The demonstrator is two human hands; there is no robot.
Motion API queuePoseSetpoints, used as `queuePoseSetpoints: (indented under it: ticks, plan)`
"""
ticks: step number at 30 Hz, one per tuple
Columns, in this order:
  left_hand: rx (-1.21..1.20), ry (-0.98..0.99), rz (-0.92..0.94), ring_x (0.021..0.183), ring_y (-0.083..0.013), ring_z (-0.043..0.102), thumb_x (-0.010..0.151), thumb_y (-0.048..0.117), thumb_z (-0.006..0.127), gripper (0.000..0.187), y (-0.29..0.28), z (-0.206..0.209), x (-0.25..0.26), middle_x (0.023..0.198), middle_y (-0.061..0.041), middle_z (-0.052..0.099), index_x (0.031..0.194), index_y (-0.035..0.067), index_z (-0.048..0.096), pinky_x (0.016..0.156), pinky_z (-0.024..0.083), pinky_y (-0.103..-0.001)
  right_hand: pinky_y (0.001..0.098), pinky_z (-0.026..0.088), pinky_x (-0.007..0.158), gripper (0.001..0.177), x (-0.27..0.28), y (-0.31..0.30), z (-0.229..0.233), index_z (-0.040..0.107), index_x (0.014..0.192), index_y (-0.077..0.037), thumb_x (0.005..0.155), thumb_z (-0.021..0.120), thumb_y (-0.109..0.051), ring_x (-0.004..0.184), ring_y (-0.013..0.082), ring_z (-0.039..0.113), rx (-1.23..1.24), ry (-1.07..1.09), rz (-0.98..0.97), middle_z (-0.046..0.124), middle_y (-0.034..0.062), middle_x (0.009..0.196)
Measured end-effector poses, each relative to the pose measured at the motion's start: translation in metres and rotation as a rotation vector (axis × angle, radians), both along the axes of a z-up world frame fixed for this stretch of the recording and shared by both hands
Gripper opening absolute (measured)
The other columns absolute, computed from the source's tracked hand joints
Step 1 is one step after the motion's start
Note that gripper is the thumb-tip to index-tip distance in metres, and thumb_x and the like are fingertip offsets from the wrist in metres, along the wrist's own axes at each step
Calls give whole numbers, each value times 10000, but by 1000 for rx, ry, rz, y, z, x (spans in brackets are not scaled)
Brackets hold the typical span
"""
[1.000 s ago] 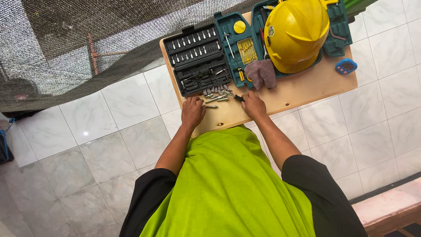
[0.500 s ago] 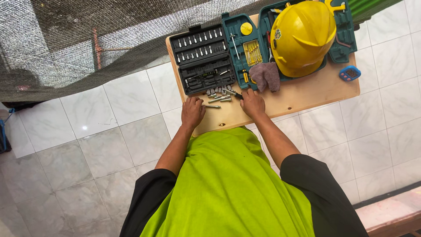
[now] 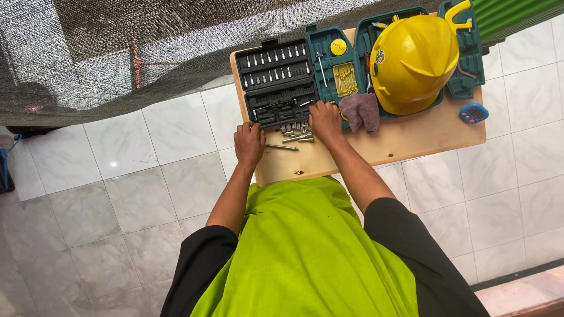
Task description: The person opens a tool kit and organizes various tools including screwdrivers and socket bits by placing them back into their designated slots in the case and a separate bit holder.
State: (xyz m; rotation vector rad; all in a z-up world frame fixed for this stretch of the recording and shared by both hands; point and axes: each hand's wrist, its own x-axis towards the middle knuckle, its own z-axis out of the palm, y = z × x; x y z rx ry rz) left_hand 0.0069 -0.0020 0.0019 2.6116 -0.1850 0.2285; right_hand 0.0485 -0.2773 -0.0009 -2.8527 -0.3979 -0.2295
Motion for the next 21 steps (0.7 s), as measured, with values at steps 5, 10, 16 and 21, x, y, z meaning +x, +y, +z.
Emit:
queuePoseSetpoints:
  ticks: [5, 10, 16, 21]
  plan:
    - [-16, -3, -69, 1089, -289, 565, 869, 131, 752, 232, -16, 6, 2, 1116, -75, 625, 1093, 93, 704, 895, 442, -429, 433, 451, 819, 71, 35, 5, -16, 724, 890, -127, 887, 653, -119, 943, 277, 586, -126, -23, 54, 634, 45, 942]
    - [-32, 12, -115, 1073, -281, 564, 865, 124, 755, 223, -22, 7, -4, 1111, -76, 623, 1080, 92, 705, 889, 445, -429, 409, 446, 826, 114, 53, 7, -25, 728, 830, -165, 869, 622, -143, 945, 254, 597, -295, 31, 146, 637, 25, 911]
    - [-7, 34, -129, 1076, -281, 562, 847, 136, 761, 246, -17, 2, -10, 1127, -71, 629, 1082, 84, 708, 888, 448, -426, 404, 433, 825, 103, 62, 3, -21, 716, 849, -170, 878, 620, -145, 939, 240, 584, -314, 11, 274, 628, 19, 889]
    - [-2, 62, -123, 1073, -273, 561, 861, 139, 753, 247, -18, 4, -8, 1110, -70, 628, 1100, 85, 727, 890, 452, -424, 357, 438, 836, 74, 62, 2, 2, 680, 885, -138, 836, 637, -103, 924, 222, 582, -373, 27, 335, 627, 32, 897]
